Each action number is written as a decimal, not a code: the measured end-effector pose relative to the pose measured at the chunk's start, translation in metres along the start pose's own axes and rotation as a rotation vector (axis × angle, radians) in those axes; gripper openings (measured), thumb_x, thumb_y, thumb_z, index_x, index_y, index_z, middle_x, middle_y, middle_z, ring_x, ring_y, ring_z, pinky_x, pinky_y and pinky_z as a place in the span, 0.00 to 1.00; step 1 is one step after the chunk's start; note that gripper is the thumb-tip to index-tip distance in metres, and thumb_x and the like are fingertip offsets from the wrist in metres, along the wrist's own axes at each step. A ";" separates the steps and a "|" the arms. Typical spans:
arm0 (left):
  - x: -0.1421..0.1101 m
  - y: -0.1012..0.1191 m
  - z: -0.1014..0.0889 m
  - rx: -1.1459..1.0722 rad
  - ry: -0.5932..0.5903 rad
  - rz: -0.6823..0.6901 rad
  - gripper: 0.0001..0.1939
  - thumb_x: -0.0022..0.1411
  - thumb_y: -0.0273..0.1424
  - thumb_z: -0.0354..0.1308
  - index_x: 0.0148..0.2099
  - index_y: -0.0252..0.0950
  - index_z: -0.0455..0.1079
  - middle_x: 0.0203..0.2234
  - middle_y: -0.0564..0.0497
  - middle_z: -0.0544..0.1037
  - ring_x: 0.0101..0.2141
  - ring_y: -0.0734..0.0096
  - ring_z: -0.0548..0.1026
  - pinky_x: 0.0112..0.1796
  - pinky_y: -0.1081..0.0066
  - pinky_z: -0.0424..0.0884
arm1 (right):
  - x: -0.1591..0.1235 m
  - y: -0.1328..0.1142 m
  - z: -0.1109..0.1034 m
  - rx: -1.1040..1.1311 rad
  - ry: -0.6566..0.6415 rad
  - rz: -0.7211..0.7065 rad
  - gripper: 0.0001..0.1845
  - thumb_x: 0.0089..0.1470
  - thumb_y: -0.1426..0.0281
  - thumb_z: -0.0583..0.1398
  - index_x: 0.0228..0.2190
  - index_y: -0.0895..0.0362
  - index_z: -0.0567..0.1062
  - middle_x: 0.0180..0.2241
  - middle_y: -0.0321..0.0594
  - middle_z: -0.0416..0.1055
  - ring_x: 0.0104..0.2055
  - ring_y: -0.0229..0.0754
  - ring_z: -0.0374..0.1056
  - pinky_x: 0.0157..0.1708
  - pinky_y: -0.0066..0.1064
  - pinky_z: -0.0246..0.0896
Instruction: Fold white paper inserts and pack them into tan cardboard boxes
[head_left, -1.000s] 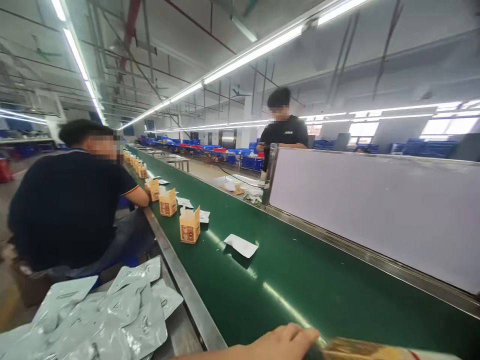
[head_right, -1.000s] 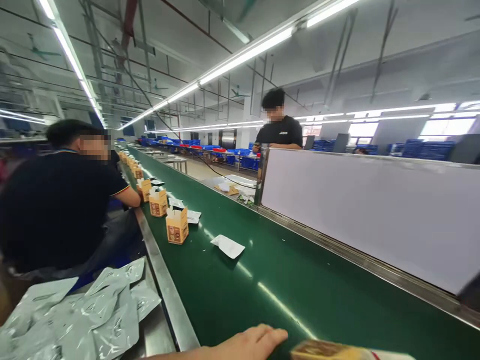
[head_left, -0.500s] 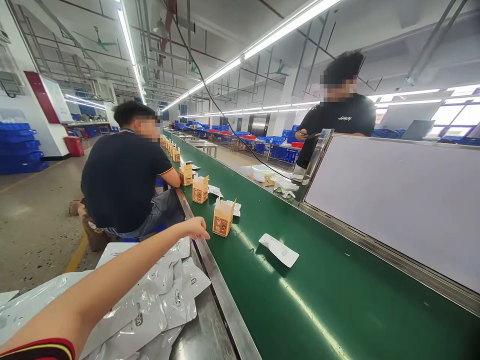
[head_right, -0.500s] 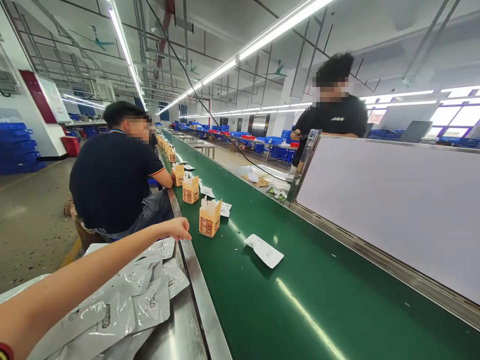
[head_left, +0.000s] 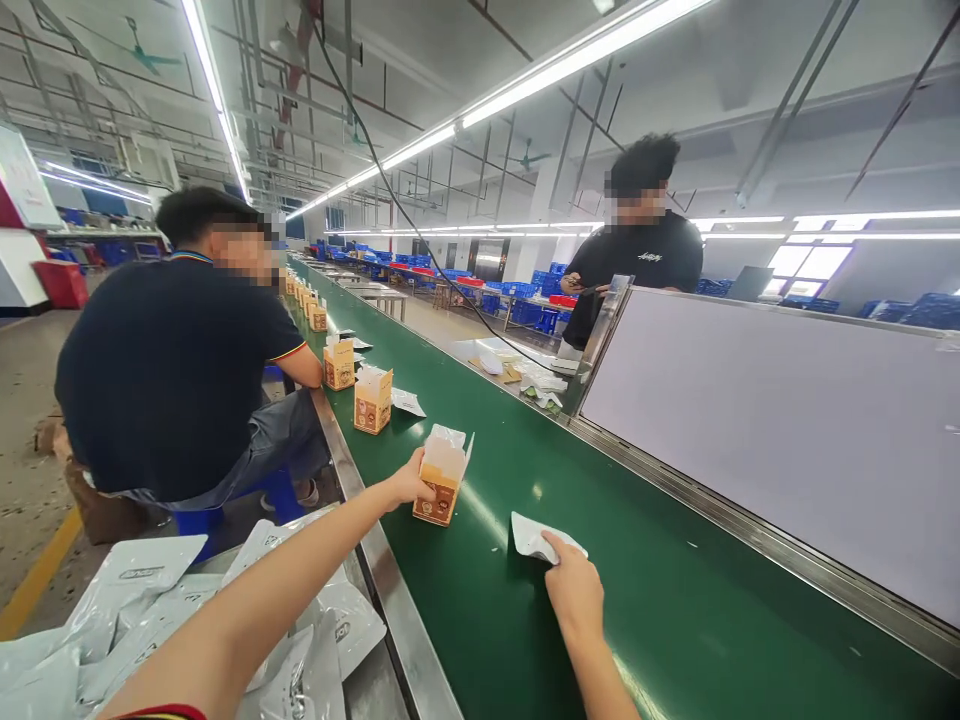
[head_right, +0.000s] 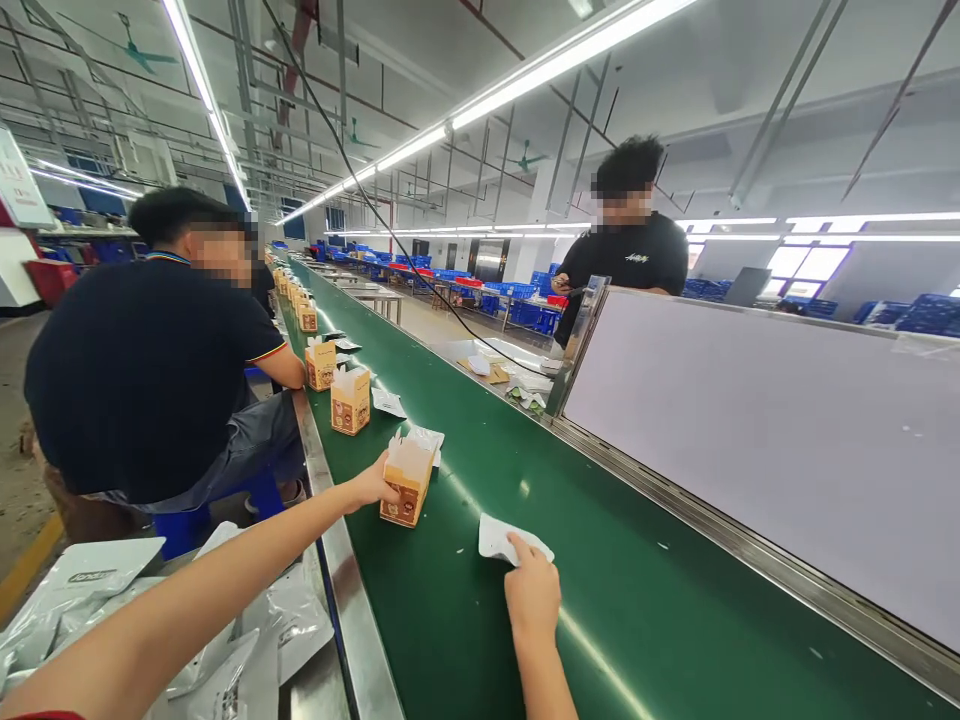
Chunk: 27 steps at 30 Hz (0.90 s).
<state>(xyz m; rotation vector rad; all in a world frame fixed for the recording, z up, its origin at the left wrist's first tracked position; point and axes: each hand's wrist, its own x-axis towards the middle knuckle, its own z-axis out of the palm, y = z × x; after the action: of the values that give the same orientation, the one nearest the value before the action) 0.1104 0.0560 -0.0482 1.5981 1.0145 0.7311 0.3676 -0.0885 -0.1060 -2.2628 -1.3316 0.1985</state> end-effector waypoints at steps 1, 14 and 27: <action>-0.002 0.003 0.007 0.028 -0.014 0.027 0.44 0.32 0.25 0.65 0.55 0.33 0.53 0.44 0.43 0.70 0.46 0.52 0.71 0.48 0.54 0.68 | -0.003 0.011 -0.013 0.021 0.010 0.002 0.26 0.43 0.73 0.51 0.44 0.49 0.77 0.37 0.44 0.75 0.35 0.49 0.71 0.32 0.38 0.66; -0.093 0.057 0.130 0.615 0.008 0.450 0.28 0.42 0.28 0.59 0.49 0.36 0.58 0.44 0.42 0.67 0.47 0.52 0.67 0.48 0.54 0.65 | -0.097 -0.033 -0.132 0.068 0.753 -0.647 0.14 0.53 0.81 0.53 0.26 0.56 0.75 0.29 0.40 0.68 0.33 0.35 0.66 0.33 0.26 0.64; -0.138 0.068 0.188 0.568 -0.318 0.705 0.35 0.41 0.30 0.61 0.54 0.32 0.57 0.48 0.38 0.69 0.48 0.51 0.68 0.51 0.52 0.65 | -0.134 -0.016 -0.161 0.453 -0.593 -0.176 0.18 0.46 0.69 0.58 0.42 0.55 0.71 0.40 0.39 0.73 0.39 0.42 0.69 0.40 0.32 0.67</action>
<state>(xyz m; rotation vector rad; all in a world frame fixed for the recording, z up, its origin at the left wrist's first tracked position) 0.2261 -0.1566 -0.0250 2.5316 0.4165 0.6331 0.3460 -0.2521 0.0235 -1.7479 -1.5592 1.0582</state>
